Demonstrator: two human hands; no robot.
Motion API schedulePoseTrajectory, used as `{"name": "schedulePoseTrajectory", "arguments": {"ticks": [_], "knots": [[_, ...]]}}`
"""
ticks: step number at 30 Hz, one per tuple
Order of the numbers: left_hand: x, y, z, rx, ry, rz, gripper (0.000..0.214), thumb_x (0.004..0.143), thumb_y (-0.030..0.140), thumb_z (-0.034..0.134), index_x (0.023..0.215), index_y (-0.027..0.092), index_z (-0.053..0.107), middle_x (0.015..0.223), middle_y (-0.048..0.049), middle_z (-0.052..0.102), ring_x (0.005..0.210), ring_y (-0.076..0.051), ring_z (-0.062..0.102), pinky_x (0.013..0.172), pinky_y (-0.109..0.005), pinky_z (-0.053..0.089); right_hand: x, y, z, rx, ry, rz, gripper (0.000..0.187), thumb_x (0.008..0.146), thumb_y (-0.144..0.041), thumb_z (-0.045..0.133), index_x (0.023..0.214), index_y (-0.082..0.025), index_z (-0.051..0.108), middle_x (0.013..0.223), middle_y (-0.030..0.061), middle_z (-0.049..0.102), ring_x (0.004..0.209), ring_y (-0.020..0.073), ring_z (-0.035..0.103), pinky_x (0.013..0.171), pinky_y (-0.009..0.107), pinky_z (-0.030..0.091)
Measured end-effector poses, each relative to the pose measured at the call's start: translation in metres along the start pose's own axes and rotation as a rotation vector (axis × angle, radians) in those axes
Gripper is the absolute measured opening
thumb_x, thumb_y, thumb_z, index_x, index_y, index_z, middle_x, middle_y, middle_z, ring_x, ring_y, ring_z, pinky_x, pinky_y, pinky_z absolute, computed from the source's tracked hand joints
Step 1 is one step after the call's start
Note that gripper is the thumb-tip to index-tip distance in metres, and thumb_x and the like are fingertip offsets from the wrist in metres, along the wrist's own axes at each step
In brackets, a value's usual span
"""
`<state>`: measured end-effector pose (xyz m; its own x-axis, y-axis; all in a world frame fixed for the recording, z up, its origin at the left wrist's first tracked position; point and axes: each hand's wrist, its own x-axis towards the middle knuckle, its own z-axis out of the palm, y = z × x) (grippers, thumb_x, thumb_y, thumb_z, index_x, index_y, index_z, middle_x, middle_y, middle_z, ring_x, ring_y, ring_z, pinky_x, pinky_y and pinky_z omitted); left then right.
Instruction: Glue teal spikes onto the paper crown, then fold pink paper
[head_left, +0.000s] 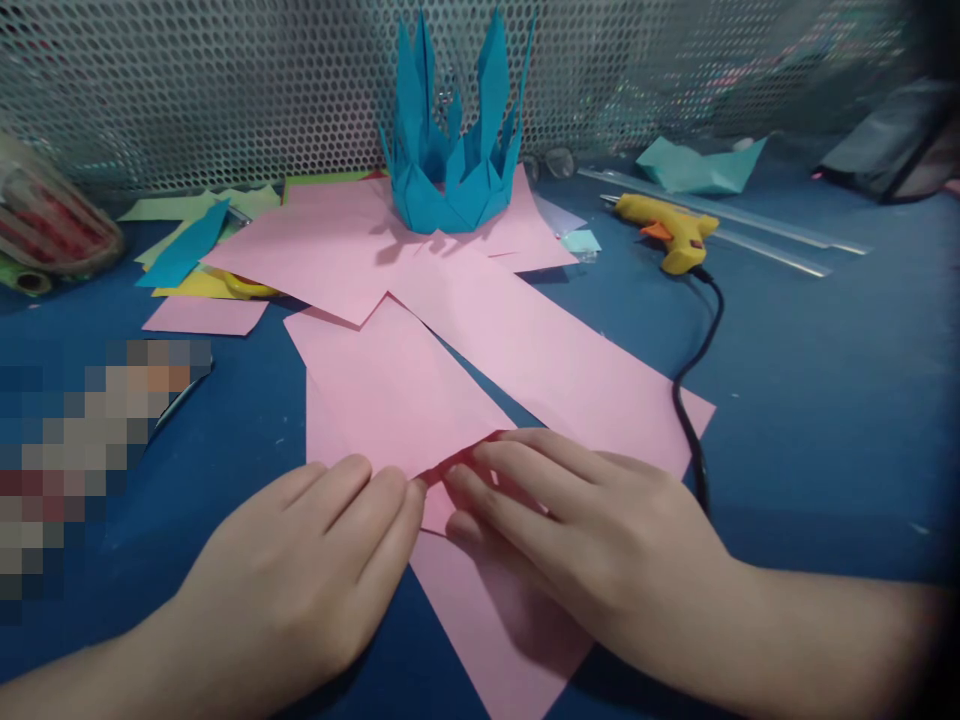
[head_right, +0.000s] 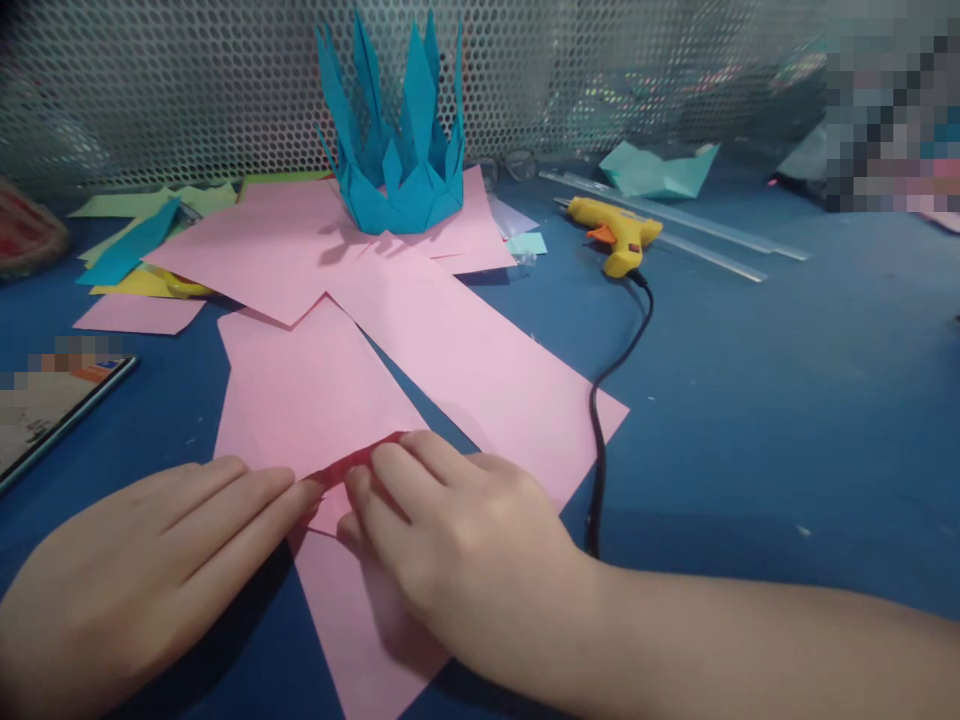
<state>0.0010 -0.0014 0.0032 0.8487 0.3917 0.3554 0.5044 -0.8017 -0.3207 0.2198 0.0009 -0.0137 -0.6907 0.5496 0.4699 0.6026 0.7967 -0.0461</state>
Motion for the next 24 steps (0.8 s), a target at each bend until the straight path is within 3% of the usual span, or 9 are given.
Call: {"name": "schedulePoseTrajectory", "arguments": {"ticks": [6, 12, 18, 24], "knots": [[0.0012, 0.0003, 0.0012, -0.008, 0.003, -0.017, 0.036, 0.096, 0.0, 0.029, 0.096, 0.008, 0.064, 0.079, -0.007, 0.074, 0.065, -0.019, 0.063, 0.056, -0.031, 0.046, -0.0002, 0.0006, -0.0019, 0.044, 0.008, -0.001, 0.023, 0.097, -0.016, 0.049, 0.104, -0.007, 0.07, 0.086, 0.008, 0.073, 0.082, 0.0217, 0.07, 0.064, 0.033, 0.061], [-0.0033, -0.003, 0.0038, -0.062, -0.037, -0.001, 0.032, 0.094, 0.001, 0.031, 0.108, 0.003, 0.059, 0.08, -0.0096, 0.074, 0.065, -0.021, 0.068, 0.052, -0.031, 0.049, -0.0005, 0.0019, -0.0021, 0.117, 0.004, 0.039, 0.025, 0.096, -0.008, 0.045, 0.088, -0.008, 0.068, 0.085, 0.0101, 0.073, 0.083, 0.0213, 0.071, 0.069, 0.033, 0.062], [0.0004, -0.002, 0.0046, -0.077, -0.038, -0.014, 0.03, 0.095, 0.001, 0.032, 0.104, 0.004, 0.06, 0.071, -0.0077, 0.072, 0.058, -0.021, 0.067, 0.045, -0.031, 0.047, -0.0015, 0.0024, -0.004, 0.089, 0.001, -0.021, 0.031, 0.095, -0.005, 0.041, 0.089, -0.007, 0.071, 0.088, 0.011, 0.075, 0.085, 0.0237, 0.073, 0.072, 0.036, 0.065], [0.0008, 0.0007, 0.0067, -0.24, -0.089, -0.231, 0.03, 0.102, 0.013, 0.031, 0.097, 0.014, 0.061, 0.074, -0.0041, 0.069, 0.058, -0.018, 0.065, 0.048, -0.029, 0.049, -0.0023, 0.0013, -0.0042, 0.059, 0.04, -0.032, 0.026, 0.096, -0.008, 0.048, 0.093, -0.005, 0.073, 0.091, 0.012, 0.077, 0.092, 0.0263, 0.074, 0.078, 0.039, 0.065]]}}
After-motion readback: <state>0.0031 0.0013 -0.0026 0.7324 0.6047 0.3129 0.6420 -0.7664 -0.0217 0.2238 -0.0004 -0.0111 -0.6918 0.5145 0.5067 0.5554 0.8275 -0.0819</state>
